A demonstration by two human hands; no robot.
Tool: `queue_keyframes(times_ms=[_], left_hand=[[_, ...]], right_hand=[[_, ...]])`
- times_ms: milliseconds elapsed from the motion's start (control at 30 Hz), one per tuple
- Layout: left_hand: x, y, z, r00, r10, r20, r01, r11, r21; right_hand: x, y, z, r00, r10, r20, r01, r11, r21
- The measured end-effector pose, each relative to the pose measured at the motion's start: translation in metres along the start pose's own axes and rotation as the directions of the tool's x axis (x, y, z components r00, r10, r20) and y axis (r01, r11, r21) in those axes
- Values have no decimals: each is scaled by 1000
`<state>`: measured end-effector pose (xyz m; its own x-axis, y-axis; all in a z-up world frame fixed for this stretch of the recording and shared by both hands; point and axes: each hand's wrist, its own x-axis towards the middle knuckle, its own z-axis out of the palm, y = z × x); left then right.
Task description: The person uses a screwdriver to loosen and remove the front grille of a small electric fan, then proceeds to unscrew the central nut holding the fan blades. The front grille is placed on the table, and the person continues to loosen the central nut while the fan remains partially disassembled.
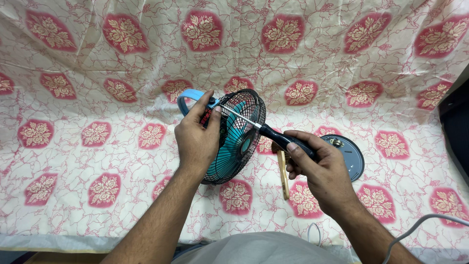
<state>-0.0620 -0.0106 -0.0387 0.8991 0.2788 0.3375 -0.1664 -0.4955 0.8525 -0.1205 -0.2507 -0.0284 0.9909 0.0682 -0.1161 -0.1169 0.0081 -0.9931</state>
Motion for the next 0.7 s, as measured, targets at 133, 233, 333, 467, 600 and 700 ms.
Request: queue_keyframes(times_ms=[133, 233, 333, 467, 600, 700], left_hand=[[1, 0, -1, 1000, -13, 6, 13, 1000, 7], [1, 0, -1, 999, -43, 11, 43, 999, 11], [1, 1, -1, 1000, -18, 4, 17, 1000, 4], [-1, 6, -3, 1000, 4, 9, -4, 1000, 5], [1, 12, -7, 988, -128, 92, 121, 989, 81], [9, 15, -8, 980, -113, 164, 72, 969, 238]], right_hand=[[-2, 1, -1, 1000, 5, -5, -5, 997, 80], [-3, 2, -2, 1000, -8, 4, 7, 996, 89], [-3, 2, -2, 1000, 5, 0, -5, 996, 88], [-5, 1, -1, 1000, 17, -16, -16, 999, 44], [-5, -2, -3, 997, -41, -62, 42, 999, 17], [2, -7, -7, 990, -102, -95, 103, 995, 7]])
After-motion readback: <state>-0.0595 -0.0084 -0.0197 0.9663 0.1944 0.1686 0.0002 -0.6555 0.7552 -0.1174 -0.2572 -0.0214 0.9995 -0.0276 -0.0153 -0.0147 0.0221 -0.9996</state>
